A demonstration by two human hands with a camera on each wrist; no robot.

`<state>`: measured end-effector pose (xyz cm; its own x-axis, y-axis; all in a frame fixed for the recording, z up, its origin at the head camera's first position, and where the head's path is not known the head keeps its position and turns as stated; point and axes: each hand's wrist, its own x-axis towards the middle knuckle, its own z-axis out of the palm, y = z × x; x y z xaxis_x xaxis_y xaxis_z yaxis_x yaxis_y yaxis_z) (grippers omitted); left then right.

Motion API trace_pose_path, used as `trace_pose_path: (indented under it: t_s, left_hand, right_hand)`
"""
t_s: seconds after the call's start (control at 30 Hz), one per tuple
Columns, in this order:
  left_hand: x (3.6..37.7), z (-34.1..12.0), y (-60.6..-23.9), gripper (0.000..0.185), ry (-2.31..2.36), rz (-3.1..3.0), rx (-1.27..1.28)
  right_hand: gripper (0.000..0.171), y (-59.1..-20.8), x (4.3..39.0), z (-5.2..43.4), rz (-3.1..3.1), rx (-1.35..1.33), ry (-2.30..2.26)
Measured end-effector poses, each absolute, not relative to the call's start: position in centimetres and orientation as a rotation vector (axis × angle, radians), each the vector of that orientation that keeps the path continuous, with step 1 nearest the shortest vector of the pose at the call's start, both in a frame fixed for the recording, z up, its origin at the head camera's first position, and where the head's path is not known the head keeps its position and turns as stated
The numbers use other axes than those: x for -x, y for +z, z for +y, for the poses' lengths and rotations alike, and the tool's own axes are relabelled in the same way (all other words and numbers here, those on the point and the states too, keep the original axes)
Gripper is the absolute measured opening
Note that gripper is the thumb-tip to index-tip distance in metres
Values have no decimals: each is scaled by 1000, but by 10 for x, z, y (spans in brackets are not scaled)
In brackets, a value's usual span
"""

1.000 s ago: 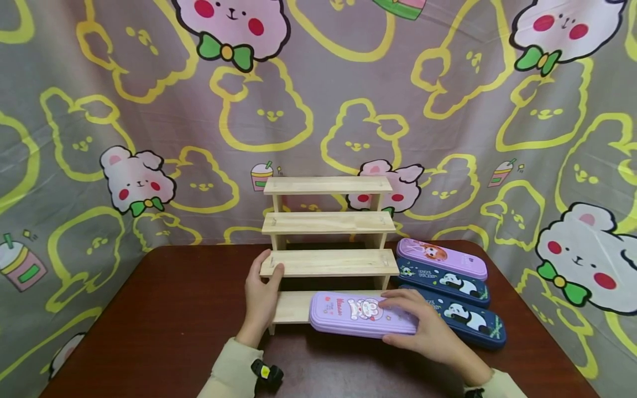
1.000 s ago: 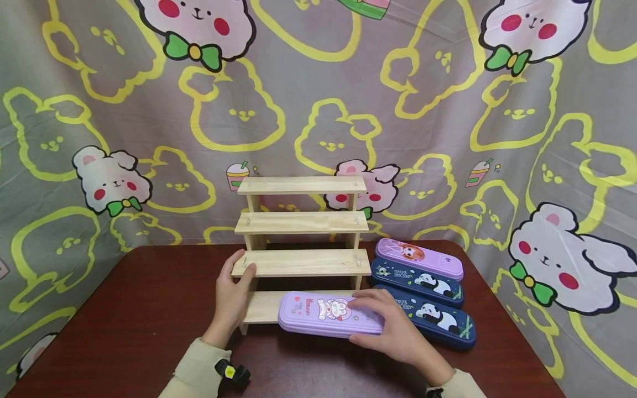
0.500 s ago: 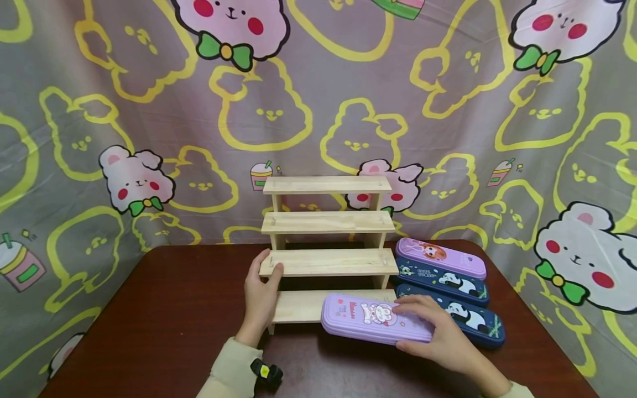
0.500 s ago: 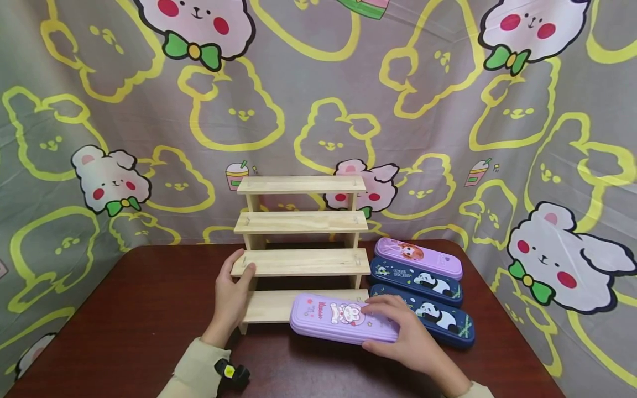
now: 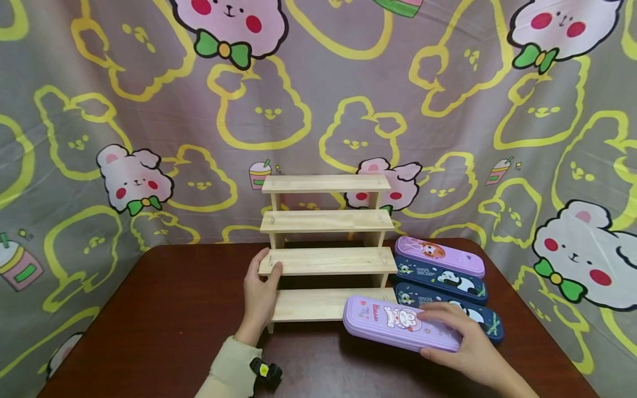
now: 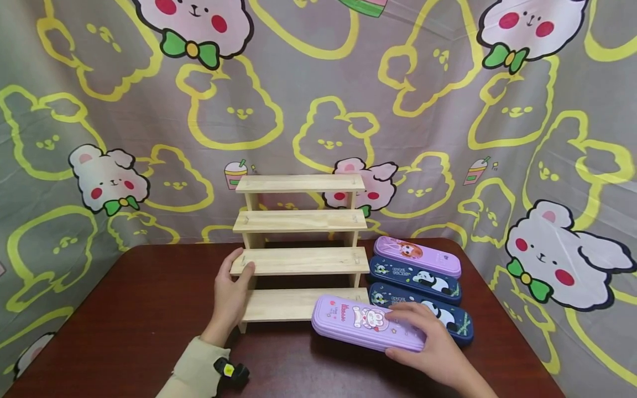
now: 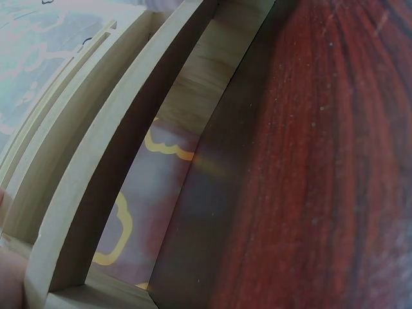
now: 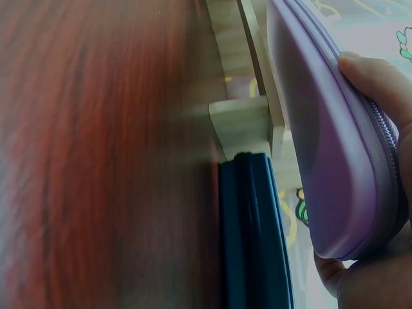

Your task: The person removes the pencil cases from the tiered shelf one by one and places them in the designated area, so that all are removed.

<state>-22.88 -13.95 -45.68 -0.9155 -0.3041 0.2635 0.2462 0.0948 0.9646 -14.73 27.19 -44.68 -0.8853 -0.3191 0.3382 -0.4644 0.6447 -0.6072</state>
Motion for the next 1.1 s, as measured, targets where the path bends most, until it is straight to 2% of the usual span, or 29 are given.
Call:
trace_pose_path:
  t_s: [0.33,0.6,1.1]
  left_hand:
    - [227,-139,-453,50,-1877,-2003,-72]
    - [209,-131,-424,50,-1878,-2038,-92]
    - [229,-139,-457,50,-1856,-1992,-73]
  right_hand:
    - [49,-441,131,293,-2724,-542,984]
    - [49,-438,122,310,-2778,-470,1008]
    - [52,-439,108,341,-2829,-366,923]
